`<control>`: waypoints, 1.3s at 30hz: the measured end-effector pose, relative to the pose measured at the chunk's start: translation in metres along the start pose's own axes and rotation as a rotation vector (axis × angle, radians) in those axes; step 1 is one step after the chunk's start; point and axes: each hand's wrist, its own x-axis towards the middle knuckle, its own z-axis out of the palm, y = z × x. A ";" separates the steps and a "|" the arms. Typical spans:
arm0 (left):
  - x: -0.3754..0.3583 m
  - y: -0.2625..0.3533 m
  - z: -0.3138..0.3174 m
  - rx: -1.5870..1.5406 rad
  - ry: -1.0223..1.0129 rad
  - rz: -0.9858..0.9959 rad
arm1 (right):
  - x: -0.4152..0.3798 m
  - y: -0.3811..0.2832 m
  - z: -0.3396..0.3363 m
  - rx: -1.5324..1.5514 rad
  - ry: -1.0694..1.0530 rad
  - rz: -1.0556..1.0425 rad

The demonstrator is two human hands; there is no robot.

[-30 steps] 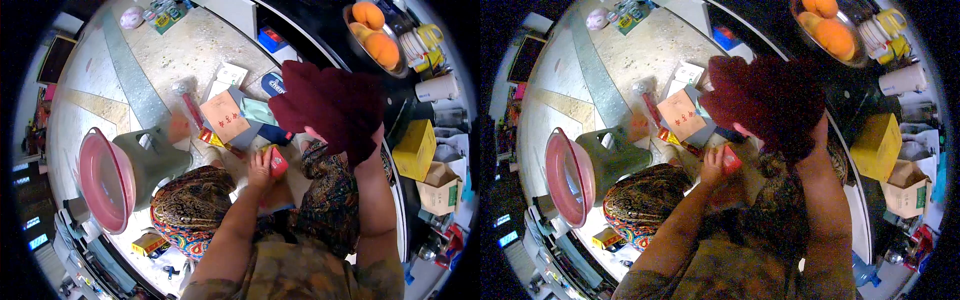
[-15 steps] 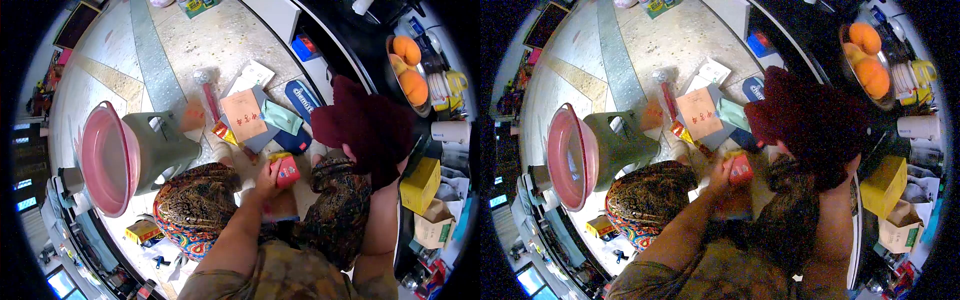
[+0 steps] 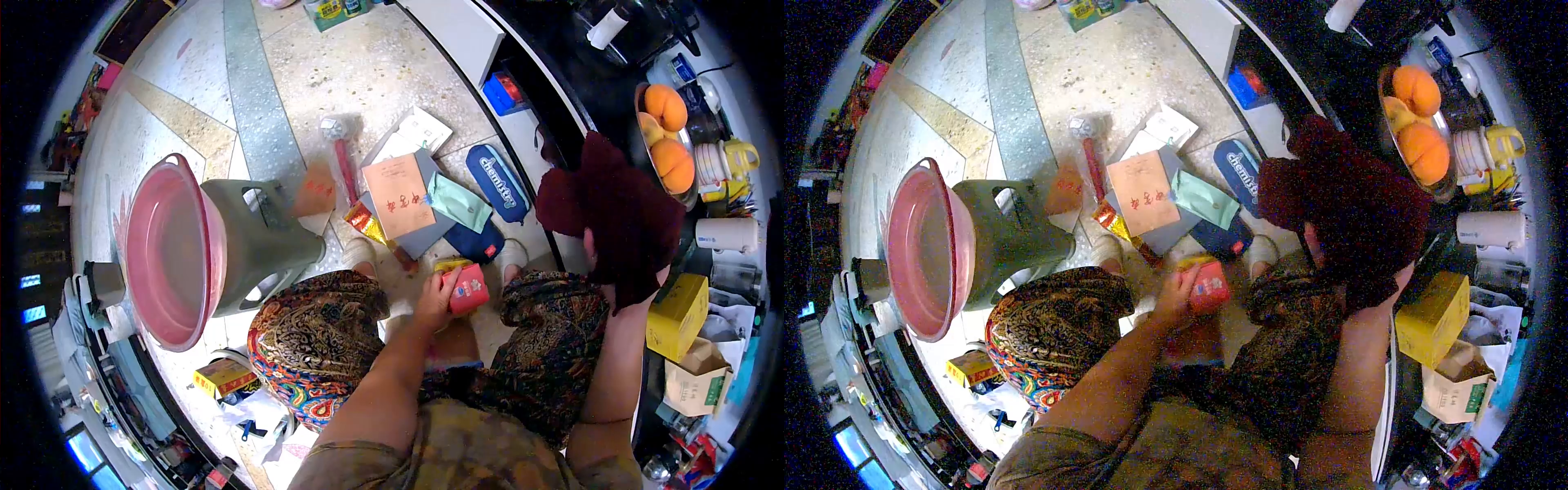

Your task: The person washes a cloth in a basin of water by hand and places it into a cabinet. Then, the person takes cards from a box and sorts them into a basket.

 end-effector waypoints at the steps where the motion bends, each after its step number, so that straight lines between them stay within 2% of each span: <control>1: -0.001 0.009 -0.006 0.125 0.076 0.069 | 0.000 0.000 0.001 -0.017 0.007 0.000; 5: 0.014 0.000 -0.003 -0.036 0.169 0.026 | 0.004 0.002 0.006 -0.117 0.016 -0.018; 7: 0.014 0.032 -0.032 0.030 0.451 -0.028 | 0.007 0.003 0.010 -0.179 0.019 -0.029; 8: 0.017 0.035 -0.041 0.030 0.452 -0.026 | 0.008 0.003 0.011 -0.220 0.022 -0.035; 14: 0.044 0.026 -0.094 0.084 0.748 -0.166 | 0.009 0.007 0.004 -0.565 0.057 -0.056; 16: 0.052 0.023 -0.108 0.079 0.649 -0.288 | 0.009 0.010 0.005 -0.674 0.068 -0.065; 20: 0.075 0.014 -0.117 0.149 0.591 -0.244 | 0.012 0.013 0.002 -0.862 0.073 -0.081; 22: 0.087 0.013 -0.118 0.198 0.495 -0.147 | 0.013 0.015 0.001 -0.938 0.074 -0.077; 24: 0.097 0.004 -0.114 0.238 0.449 -0.149 | 0.014 0.015 0.000 -1.002 0.072 -0.069; 26: 0.105 -0.008 -0.111 0.417 0.375 -0.139 | 0.016 0.014 -0.001 -1.058 0.069 -0.063; 28: 0.109 -0.029 -0.101 0.431 0.392 -0.117 | 0.018 0.013 -0.001 -1.115 0.061 -0.057; 33: 0.105 -0.028 -0.100 0.374 0.405 -0.067 | 0.024 0.011 0.000 -1.287 0.022 -0.047; 35: 0.110 -0.034 -0.089 0.408 0.511 0.030 | 0.024 0.012 0.004 -1.421 0.004 -0.065; 39: 0.096 0.002 -0.112 0.310 0.455 -0.098 | 0.024 0.014 0.015 -1.763 -0.042 -0.141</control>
